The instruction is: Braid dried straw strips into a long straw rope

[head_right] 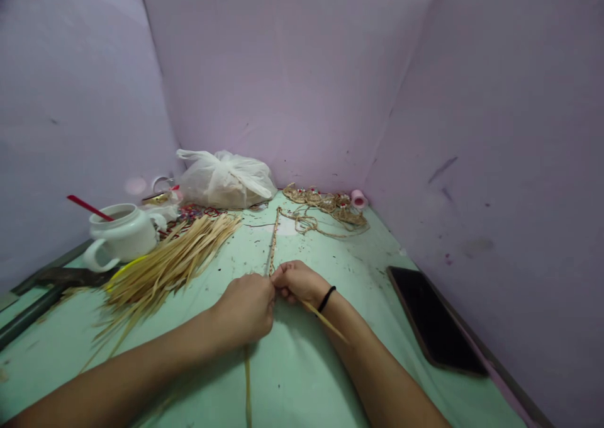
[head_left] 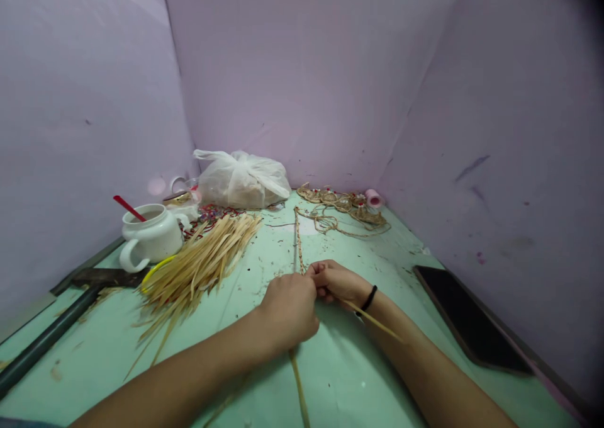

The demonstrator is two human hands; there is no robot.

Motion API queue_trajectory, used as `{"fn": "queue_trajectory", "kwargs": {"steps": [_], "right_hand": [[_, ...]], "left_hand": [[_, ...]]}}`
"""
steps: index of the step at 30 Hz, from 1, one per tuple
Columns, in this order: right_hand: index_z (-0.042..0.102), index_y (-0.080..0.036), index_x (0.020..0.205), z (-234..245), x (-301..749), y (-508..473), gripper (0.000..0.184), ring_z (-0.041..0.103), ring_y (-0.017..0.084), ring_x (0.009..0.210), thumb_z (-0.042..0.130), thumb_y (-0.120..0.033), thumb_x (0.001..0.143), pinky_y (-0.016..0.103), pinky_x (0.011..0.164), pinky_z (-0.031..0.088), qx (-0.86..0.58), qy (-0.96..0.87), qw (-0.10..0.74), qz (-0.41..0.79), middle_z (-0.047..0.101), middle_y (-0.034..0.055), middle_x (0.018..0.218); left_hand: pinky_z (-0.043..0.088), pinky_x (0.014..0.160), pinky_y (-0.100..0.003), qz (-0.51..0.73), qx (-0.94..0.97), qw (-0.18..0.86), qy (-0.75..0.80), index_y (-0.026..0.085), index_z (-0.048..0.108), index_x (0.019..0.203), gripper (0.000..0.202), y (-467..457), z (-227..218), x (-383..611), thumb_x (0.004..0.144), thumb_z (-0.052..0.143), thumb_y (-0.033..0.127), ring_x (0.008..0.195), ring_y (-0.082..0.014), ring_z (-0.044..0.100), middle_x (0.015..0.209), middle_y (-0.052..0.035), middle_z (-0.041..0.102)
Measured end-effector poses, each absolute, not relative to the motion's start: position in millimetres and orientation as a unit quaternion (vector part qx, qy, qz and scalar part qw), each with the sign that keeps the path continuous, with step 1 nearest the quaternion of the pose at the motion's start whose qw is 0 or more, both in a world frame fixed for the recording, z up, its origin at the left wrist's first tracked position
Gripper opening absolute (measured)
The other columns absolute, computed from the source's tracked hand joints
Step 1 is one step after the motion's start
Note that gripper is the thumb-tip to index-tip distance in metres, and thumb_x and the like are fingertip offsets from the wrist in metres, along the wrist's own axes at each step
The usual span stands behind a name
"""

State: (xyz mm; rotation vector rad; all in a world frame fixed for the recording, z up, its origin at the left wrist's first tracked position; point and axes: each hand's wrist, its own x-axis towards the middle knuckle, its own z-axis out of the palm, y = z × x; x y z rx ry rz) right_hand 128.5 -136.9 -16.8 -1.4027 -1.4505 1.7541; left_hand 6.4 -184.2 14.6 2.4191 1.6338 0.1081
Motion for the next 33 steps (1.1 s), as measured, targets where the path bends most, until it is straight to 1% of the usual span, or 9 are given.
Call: {"fn": "queue_trajectory", "kwargs": {"steps": [4, 8, 11, 13, 17, 21, 23, 26, 33], "right_hand": [[0.047, -0.014, 0.052, -14.1, 128.7, -138.4, 0.006, 0.027, 0.002, 0.028, 0.047, -0.009, 0.056, 0.014, 0.029, 0.018, -0.483, -0.523, 0.245, 0.658, 0.036, -0.0079, 0.032], [0.049, -0.013, 0.055, -13.6, 131.4, -137.0, 0.005, 0.027, 0.001, 0.031, 0.052, -0.014, 0.058, 0.014, 0.03, 0.02, -0.437, -0.532, 0.257, 0.678, 0.042, -0.0065, 0.04], [0.049, -0.013, 0.059, -13.5, 133.4, -136.2, 0.007, 0.029, 0.001, 0.033, 0.055, -0.015, 0.057, 0.013, 0.03, 0.021, -0.428, -0.532, 0.254, 0.685, 0.049, -0.0047, 0.046], [0.049, -0.013, 0.061, -12.4, 134.6, -136.3, 0.006, 0.03, 0.001, 0.033, 0.054, -0.015, 0.058, 0.013, 0.03, 0.022, -0.431, -0.541, 0.243, 0.68, 0.051, -0.0043, 0.049], [0.048, -0.013, 0.061, -10.5, 135.6, -136.2, 0.004, 0.031, 0.001, 0.032, 0.052, -0.013, 0.061, 0.014, 0.03, 0.024, -0.448, -0.597, 0.213, 0.63, 0.051, -0.0048, 0.048], [0.046, -0.014, 0.061, -12.2, 134.5, -135.5, 0.006, 0.032, 0.002, 0.031, 0.051, -0.011, 0.063, 0.014, 0.03, 0.025, -0.478, -0.653, 0.191, 0.555, 0.05, -0.0061, 0.045], [0.046, -0.015, 0.061, -13.0, 133.7, -135.5, 0.007, 0.031, 0.002, 0.03, 0.05, -0.01, 0.064, 0.014, 0.03, 0.024, -0.485, -0.662, 0.19, 0.538, 0.047, -0.0075, 0.042], [0.045, -0.015, 0.06, -12.3, 132.9, -135.9, 0.008, 0.03, 0.003, 0.03, 0.05, -0.011, 0.065, 0.015, 0.031, 0.022, -0.488, -0.666, 0.189, 0.532, 0.042, -0.0088, 0.038], [0.053, -0.012, 0.059, -6.9, 144.3, -136.6, 0.002, 0.033, 0.003, 0.034, 0.053, -0.01, 0.06, 0.016, 0.035, 0.026, -0.507, -0.68, 0.122, 0.515, 0.046, -0.0065, 0.042]], "left_hand": [[0.036, 0.047, -0.021, 0.079, 0.776, 0.27, 0.565, 0.012, 0.063, 0.066, 0.019, -165.7, 23.0, -5.7, 0.065, 0.049, 0.023, 0.051, -0.014, 0.054, 0.058, -0.0064, 0.058], [0.028, 0.036, -0.019, 0.182, 0.615, 0.478, 0.601, 0.012, 0.06, 0.081, 0.02, -146.2, 22.5, -10.7, 0.068, 0.047, 0.02, 0.033, -0.0068, 0.041, 0.053, 0.0001, 0.055], [0.026, 0.034, -0.017, 0.158, 0.515, 0.625, 0.565, 0.009, 0.056, 0.065, 0.013, -138.2, 13.9, -9.4, 0.07, 0.045, 0.015, 0.031, -0.005, 0.037, 0.042, 0.0013, 0.048], [0.026, 0.033, -0.015, 0.143, 0.479, 0.672, 0.546, 0.009, 0.053, 0.056, 0.014, -134.8, 7.6, -9.2, 0.068, 0.044, 0.01, 0.031, -0.004, 0.036, 0.039, 0.0014, 0.045], [0.024, 0.032, -0.016, 0.141, 0.483, 0.654, 0.565, 0.01, 0.05, 0.052, 0.011, -131.1, 0.0, -11.4, 0.063, 0.047, 0.007, 0.03, -0.0045, 0.035, 0.037, 0.0021, 0.044], [0.014, 0.031, -0.017, 0.111, 0.525, 0.598, 0.595, 0.012, 0.049, 0.049, 0.015, -132.6, 0.5, -13.3, 0.063, 0.051, 0.014, 0.026, -0.0036, 0.024, 0.029, 0.0054, 0.033], [0.011, 0.032, -0.018, 0.092, 0.528, 0.596, 0.598, 0.012, 0.051, 0.05, 0.016, -134.4, 2.6, -13.4, 0.065, 0.05, 0.017, 0.026, -0.0029, 0.02, 0.029, 0.0055, 0.032], [0.011, 0.033, -0.019, 0.081, 0.533, 0.599, 0.593, 0.012, 0.052, 0.052, 0.017, -136.6, 4.9, -12.6, 0.067, 0.048, 0.018, 0.026, -0.0032, 0.02, 0.033, 0.0034, 0.04], [0.017, 0.033, -0.02, 0.109, 0.576, 0.514, 0.626, 0.016, 0.043, 0.045, 0.015, -142.3, -2.9, -4.8, 0.058, 0.05, 0.017, 0.026, -0.0065, 0.025, 0.029, 0.0049, 0.031]]}}
